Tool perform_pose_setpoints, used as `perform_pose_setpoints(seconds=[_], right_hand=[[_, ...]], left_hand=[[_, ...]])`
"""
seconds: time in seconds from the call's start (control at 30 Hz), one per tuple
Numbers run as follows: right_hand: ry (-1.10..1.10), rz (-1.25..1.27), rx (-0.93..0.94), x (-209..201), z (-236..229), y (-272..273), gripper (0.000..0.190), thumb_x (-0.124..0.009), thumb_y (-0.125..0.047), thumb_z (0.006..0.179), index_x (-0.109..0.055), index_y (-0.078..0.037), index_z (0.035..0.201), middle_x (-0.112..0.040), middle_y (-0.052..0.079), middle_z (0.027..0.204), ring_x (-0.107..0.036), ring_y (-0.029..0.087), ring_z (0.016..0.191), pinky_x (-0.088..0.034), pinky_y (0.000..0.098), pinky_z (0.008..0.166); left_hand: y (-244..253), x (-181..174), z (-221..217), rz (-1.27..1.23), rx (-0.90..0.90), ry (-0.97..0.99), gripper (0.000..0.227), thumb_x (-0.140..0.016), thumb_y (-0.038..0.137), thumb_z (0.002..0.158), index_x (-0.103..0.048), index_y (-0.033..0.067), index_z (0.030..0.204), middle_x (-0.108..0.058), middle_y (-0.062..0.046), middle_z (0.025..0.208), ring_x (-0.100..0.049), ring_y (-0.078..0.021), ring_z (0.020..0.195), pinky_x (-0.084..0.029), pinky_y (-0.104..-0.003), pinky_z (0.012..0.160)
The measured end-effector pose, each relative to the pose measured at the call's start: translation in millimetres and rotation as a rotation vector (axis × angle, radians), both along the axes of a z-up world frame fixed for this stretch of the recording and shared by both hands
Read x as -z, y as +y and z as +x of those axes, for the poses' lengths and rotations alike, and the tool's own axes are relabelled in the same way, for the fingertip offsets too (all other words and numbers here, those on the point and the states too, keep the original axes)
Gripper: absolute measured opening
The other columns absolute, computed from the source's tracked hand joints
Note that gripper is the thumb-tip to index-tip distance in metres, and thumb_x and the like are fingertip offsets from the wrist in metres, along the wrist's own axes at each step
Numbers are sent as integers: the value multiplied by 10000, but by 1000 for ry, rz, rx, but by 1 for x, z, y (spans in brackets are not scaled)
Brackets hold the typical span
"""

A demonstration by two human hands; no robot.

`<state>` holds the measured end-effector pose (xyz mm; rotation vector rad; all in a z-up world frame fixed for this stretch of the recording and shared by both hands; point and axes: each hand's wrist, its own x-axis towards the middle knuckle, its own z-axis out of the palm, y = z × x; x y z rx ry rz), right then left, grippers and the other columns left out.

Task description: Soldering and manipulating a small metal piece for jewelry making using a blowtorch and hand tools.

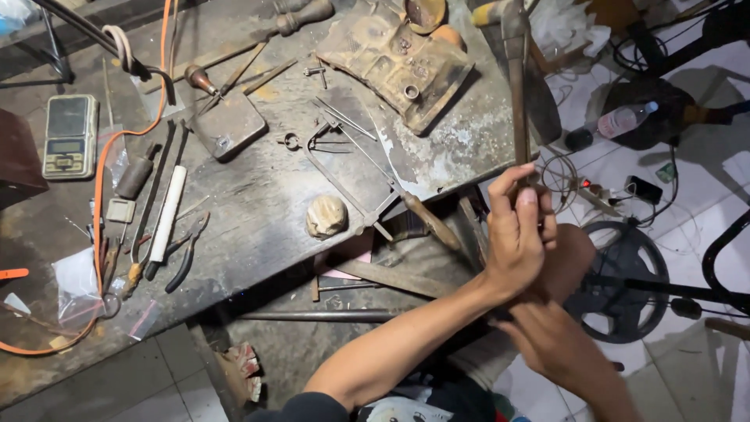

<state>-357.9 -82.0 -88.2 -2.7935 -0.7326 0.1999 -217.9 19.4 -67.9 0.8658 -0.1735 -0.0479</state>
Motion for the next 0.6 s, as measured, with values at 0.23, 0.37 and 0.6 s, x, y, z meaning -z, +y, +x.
perform_pose_setpoints(seconds=[0.23, 0.37, 0.6], right_hand=[[-23, 317, 797, -123, 54, -18, 212, -493, 182, 941, -480, 21, 1078, -624, 178, 1002, -633, 286, 928, -528, 399, 836], [-336, 610, 675, -78, 136, -54, 167, -490, 9, 1214, -596, 38, 1340, -619, 131, 1037, -544, 192, 787, -422, 334, 735], [-193, 521, 430, -34, 226, 5, 338, -489, 133, 950, -538, 71, 1279, -599, 292, 744, -648, 482, 754, -509, 578, 716]], left_hand=[[9, 17, -30, 170, -11, -68, 330, -293, 171, 1175, -335, 110, 1497, -534, -102, 898, -503, -126, 580, -439, -265, 486], [8, 24, -46, 163, -56, -97, 275, -285, 153, 1173, -318, 109, 1443, -504, -104, 855, -483, -135, 557, -416, -267, 485], [2, 38, -49, 143, -126, -145, 249, -256, 73, 1134, -293, 4, 1371, -570, -15, 694, -520, -130, 426, -420, -235, 432]])
